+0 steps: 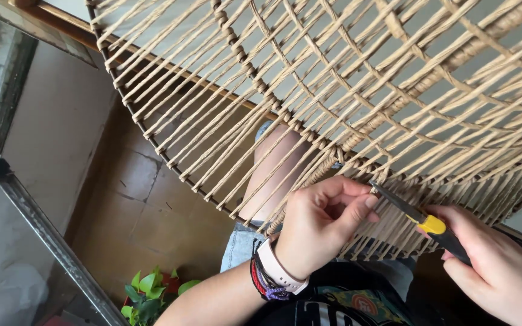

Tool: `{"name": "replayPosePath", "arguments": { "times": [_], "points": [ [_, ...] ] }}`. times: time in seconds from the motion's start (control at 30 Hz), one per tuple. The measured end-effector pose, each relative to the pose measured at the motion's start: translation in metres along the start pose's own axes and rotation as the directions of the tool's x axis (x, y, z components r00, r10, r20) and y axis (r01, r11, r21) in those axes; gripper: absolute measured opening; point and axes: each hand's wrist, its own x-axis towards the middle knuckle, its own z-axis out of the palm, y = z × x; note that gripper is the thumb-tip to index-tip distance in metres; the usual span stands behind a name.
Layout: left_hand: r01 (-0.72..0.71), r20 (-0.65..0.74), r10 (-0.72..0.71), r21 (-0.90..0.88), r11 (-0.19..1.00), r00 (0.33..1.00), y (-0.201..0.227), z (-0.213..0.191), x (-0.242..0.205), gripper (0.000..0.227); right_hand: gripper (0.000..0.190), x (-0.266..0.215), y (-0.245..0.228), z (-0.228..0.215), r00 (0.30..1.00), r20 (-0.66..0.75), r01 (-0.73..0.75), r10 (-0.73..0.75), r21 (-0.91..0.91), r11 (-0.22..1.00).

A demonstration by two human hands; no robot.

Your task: Assembling and repairing a large wicker lampshade using pliers, a glue gun, and a stapler

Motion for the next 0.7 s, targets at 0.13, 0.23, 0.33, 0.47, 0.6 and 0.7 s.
{"name": "replayPosePath", "arguments": {
  "times": [0.13, 0.23, 0.33, 0.47, 0.6, 0.7],
  "points": [
    [0.01, -0.008, -0.01, -0.012, 1.0, 1.0, -0.001, 0.001, 0.001, 0.01, 0.074, -0.002, -0.007, -0.005, 0.99, 0.1, -0.104, 0.101, 0.023, 0.994],
    [0.004, -0.016, -0.004, 0.003, 1.0, 1.0, -0.001, 0.002, 0.001, 0.01, 0.074, -0.001, -0.013, -0.009, 0.984, 0.115, -0.137, 0.139, -0.022, 0.99],
    [-0.012, -0.017, 0.012, 0.015, 1.0, 1.0, 0.001, 0.001, 0.001, 0.01, 0.07, 0.003, 0.002, -0.003, 0.995, 0.082, -0.045, 0.049, -0.046, 0.998],
    [-0.025, -0.013, 0.025, 0.011, 1.0, 1.0, -0.001, 0.002, 0.001, 0.009, 0.071, 0.003, 0.006, 0.003, 0.998, 0.033, 0.056, -0.054, -0.056, 0.997],
    [0.02, -0.007, -0.02, -0.015, 1.0, 1.0, 0.0, 0.003, 0.001, 0.01, 0.072, 0.003, 0.003, 0.004, 0.994, 0.031, 0.107, -0.105, -0.07, 0.992],
    [0.031, -0.035, -0.03, 0.034, 0.999, 0.999, 0.002, 0.005, 0.002, 0.01, 0.073, 0.002, 0.001, 0.004, 0.987, 0.042, 0.154, -0.152, -0.05, 0.987]
  ]
}}
